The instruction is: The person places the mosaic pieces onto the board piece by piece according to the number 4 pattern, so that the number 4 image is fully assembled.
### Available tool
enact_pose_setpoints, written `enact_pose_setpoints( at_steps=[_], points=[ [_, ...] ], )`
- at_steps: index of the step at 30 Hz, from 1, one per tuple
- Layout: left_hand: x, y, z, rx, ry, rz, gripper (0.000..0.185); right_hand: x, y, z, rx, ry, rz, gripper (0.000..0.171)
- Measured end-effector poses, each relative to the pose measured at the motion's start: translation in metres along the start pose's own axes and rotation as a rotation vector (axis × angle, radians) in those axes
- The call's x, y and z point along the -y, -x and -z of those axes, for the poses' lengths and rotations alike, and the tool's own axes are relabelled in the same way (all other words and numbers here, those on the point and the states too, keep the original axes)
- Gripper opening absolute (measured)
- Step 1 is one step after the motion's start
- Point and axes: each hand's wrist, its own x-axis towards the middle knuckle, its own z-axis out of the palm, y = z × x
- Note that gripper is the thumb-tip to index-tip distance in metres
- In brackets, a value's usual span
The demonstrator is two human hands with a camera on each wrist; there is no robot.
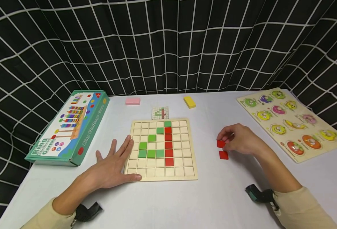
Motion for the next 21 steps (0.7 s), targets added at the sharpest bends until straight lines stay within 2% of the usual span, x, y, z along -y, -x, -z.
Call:
enact_pose_setpoints(
  at_steps=[21],
  points=[
    [-0.0009,-0.0004,0.0000,-0.001,-0.004,0.003,0.124,-0.0025,0.0018,0.0019,-0.025,0.001,-0.014,0.031]
  ],
)
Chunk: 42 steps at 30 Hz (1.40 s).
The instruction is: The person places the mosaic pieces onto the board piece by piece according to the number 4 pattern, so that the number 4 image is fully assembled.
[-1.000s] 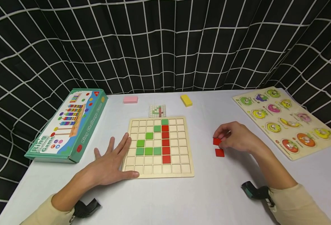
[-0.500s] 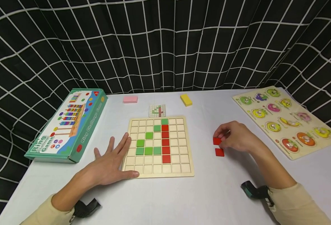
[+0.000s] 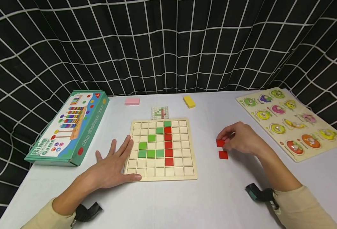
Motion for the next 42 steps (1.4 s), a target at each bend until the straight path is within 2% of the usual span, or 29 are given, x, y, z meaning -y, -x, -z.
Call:
enact_pose_setpoints(
  at_steps=[15,32,42],
  points=[
    [0.001,0.000,0.000,-0.001,0.002,-0.007,0.124,0.004,0.001,0.001,0.003,-0.064,-0.016,0.037],
    [0.002,-0.001,-0.001,-0.004,0.019,-0.015,0.123,0.021,-0.002,-0.015,-0.005,-0.105,0.003,0.030],
    [0.001,-0.001,0.000,0.002,0.013,-0.010,0.123,0.040,0.002,-0.025,0.000,-0.098,0.009,0.029]
  ],
)
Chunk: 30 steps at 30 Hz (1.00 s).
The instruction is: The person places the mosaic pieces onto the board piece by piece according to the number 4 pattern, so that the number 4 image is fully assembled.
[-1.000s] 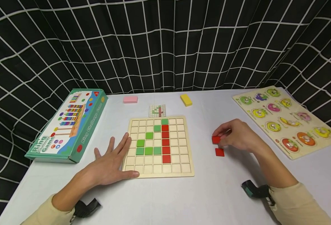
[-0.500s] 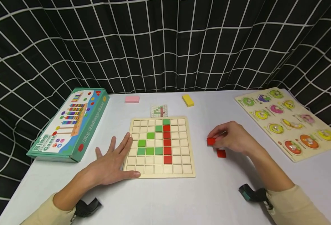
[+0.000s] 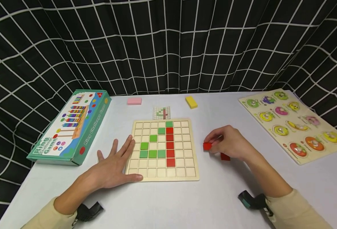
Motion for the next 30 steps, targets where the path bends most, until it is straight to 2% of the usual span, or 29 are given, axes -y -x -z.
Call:
enact_pose_setpoints(
  at_steps=[5,14,30],
  points=[
    [0.000,0.001,0.000,0.002,-0.012,0.001,0.123,0.010,0.001,-0.009,0.017,0.008,0.016,0.027],
    [0.000,0.001,-0.001,-0.002,-0.033,0.004,0.123,0.026,0.002,-0.023,0.042,-0.045,0.058,0.027],
    [0.000,0.001,0.000,-0.006,-0.021,-0.003,0.123,0.043,0.008,-0.044,0.084,-0.065,0.123,0.026]
  ],
)
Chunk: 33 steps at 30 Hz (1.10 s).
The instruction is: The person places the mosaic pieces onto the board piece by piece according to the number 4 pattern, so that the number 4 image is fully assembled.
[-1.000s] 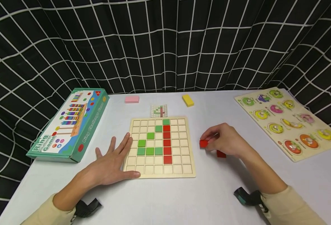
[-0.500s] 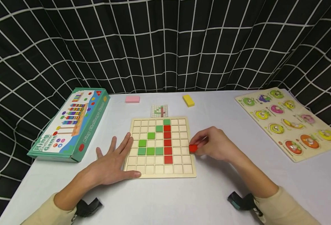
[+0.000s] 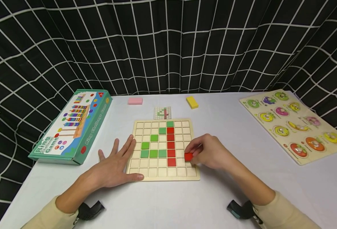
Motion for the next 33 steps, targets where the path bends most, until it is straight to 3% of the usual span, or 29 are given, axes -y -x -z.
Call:
enact_pose_setpoints(
  at_steps=[33],
  points=[
    [0.001,0.000,-0.001,-0.010,0.007,-0.005,0.124,0.026,-0.001,-0.033,0.111,-0.005,0.037,0.028]
  ],
)
